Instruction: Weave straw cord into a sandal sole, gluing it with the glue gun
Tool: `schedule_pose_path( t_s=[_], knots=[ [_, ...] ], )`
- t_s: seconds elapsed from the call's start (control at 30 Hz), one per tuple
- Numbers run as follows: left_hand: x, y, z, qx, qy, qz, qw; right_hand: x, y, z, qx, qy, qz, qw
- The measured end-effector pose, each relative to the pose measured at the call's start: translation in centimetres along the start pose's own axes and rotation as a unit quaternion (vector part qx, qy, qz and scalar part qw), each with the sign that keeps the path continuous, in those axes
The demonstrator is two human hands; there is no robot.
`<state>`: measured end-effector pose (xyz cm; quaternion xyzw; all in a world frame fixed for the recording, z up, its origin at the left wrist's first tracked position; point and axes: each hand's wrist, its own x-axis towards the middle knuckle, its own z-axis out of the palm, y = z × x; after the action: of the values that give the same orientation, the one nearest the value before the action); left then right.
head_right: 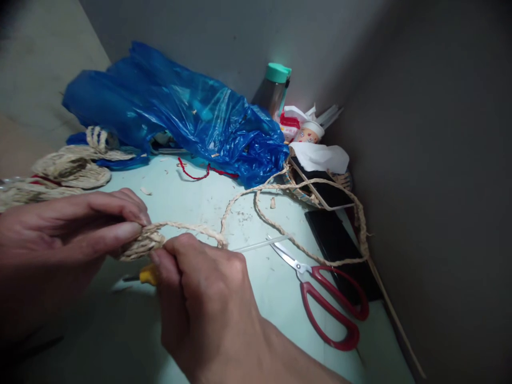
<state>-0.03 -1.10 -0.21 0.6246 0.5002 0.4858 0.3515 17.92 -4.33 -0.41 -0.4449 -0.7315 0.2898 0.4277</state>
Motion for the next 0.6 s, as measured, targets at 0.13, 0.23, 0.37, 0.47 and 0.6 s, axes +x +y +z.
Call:
schedule_pose_path(
  t_s=[0.13, 0.23, 0.37, 0.47, 0.6],
  knots=[
    [0.2, -0.1, 0.0, 0.010, -0.025, 0.021, 0.999, -0.1, 0.2, -0.1, -0.002, 0.001, -0.001, 1.000],
    [0.2, -0.3, -0.1, 0.017, -0.039, 0.028, 0.999, -0.2, 0.2, -0.2, -0.005, 0.008, 0.008, 1.000],
    [0.0, 0.0, -0.1, 0.039, -0.017, 0.051, 0.998, -0.1, 0.2, -0.4, -0.017, 0.011, 0.027, 0.999],
    [-0.3, 0.3, 0.3, 0.034, -0.006, 0.067, 0.997, 0.0, 0.1, -0.5, -0.015, 0.010, 0.055, 0.998],
    [-0.5, 0.0, 1.0, 0.026, 0.001, 0.086, 0.996, -0.1, 0.0, -0.6, -0.004, 0.009, 0.065, 0.998]
  ],
)
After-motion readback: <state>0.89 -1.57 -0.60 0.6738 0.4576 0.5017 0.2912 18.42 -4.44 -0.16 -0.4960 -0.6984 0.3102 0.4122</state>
